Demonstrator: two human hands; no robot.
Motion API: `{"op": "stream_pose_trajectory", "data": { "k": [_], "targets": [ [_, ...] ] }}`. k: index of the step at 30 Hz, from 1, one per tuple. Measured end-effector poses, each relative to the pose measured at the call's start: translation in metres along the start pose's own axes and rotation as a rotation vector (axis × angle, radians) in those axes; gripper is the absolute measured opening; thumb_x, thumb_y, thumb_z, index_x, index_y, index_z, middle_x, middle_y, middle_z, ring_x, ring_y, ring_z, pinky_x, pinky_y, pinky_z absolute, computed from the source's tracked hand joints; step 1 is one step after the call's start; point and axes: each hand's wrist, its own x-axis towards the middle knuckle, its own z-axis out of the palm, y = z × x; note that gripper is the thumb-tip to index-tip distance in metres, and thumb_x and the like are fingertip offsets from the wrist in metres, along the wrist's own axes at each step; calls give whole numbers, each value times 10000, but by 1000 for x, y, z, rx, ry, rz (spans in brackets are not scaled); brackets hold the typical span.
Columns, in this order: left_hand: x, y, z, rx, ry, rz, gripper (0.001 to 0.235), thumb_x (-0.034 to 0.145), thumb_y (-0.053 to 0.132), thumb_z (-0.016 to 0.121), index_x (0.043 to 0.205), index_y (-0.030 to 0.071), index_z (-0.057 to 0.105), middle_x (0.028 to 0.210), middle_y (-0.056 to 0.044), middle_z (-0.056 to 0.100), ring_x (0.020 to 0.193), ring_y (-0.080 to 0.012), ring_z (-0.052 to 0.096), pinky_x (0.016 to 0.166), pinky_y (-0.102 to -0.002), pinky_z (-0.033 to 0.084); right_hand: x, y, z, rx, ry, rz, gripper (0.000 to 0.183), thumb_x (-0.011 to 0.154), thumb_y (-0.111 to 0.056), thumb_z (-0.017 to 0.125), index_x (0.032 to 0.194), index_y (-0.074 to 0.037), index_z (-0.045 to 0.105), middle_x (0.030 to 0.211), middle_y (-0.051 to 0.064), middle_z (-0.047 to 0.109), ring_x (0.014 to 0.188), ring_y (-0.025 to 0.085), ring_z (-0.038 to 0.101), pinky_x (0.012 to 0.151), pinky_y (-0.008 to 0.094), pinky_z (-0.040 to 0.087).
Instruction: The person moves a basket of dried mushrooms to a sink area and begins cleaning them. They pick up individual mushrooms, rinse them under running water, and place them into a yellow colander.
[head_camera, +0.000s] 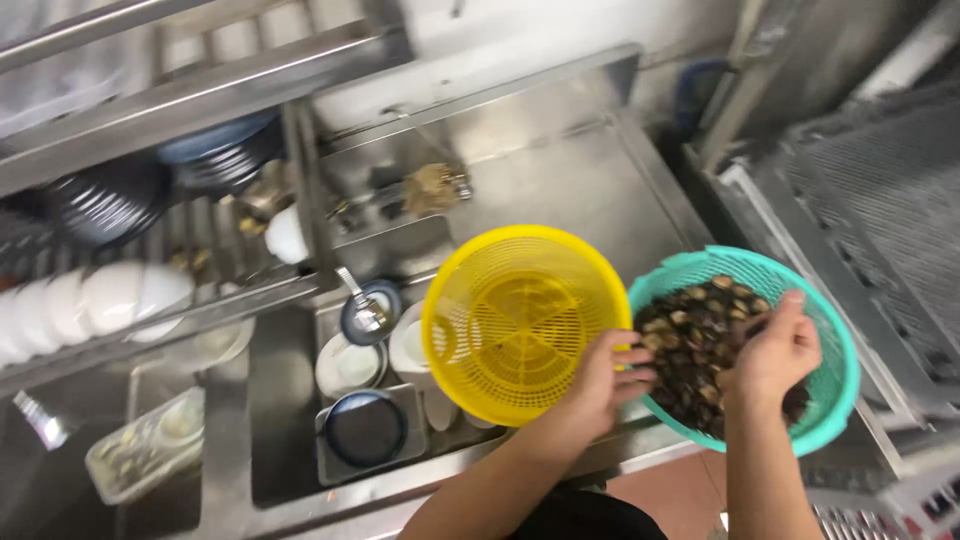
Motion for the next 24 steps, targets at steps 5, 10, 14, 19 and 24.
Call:
{"op": "stream_pose_trajectory", "data": {
  "k": [5,10,14,19,24],
  "targets": [
    [84,-22,-61,-433,-123,65,469,923,626,640,1106,201,714,982,-66,727,829,-246,705,740,-397,621,-135,-11,65,-577,-795,-608,276,997,-213,674,724,-175,668,672,57,669,656,202,641,674,337,519],
    [17,37,-157,-661,-14,268,420,919,561,646,1053,166,694,974,-82,723,874,-257,681,784,-399,570,-242,-30,114,-615,-1184,-1011,381,932,-481,677,658,-237,574,596,-25,613,682,199,687,633,335,555],
    [-38,43,-216,-857,100,397,370,914,487,654,992,126,673,964,-100,719,923,-271,653,833,-403,512,-309,-22,127,-220,-1347,-1103,332,961,-432,700,710,-229,625,591,-44,626,629,179,693,707,322,554],
    [-76,51,-243,-1136,142,462,321,866,443,723,827,129,671,816,-44,622,741,-210,595,675,-349,511,-342,-11,149,-68,-1517,-493,353,975,-453,669,715,-226,592,569,-74,577,588,125,632,646,270,459],
    [-75,27,-270,-1098,271,445,360,849,335,815,668,185,542,653,31,469,500,-78,436,395,-150,287,-363,-5,162,-107,-1194,1163,406,1060,-429,551,730,-219,442,545,-188,387,450,-37,425,364,64,226]
  ]
}}
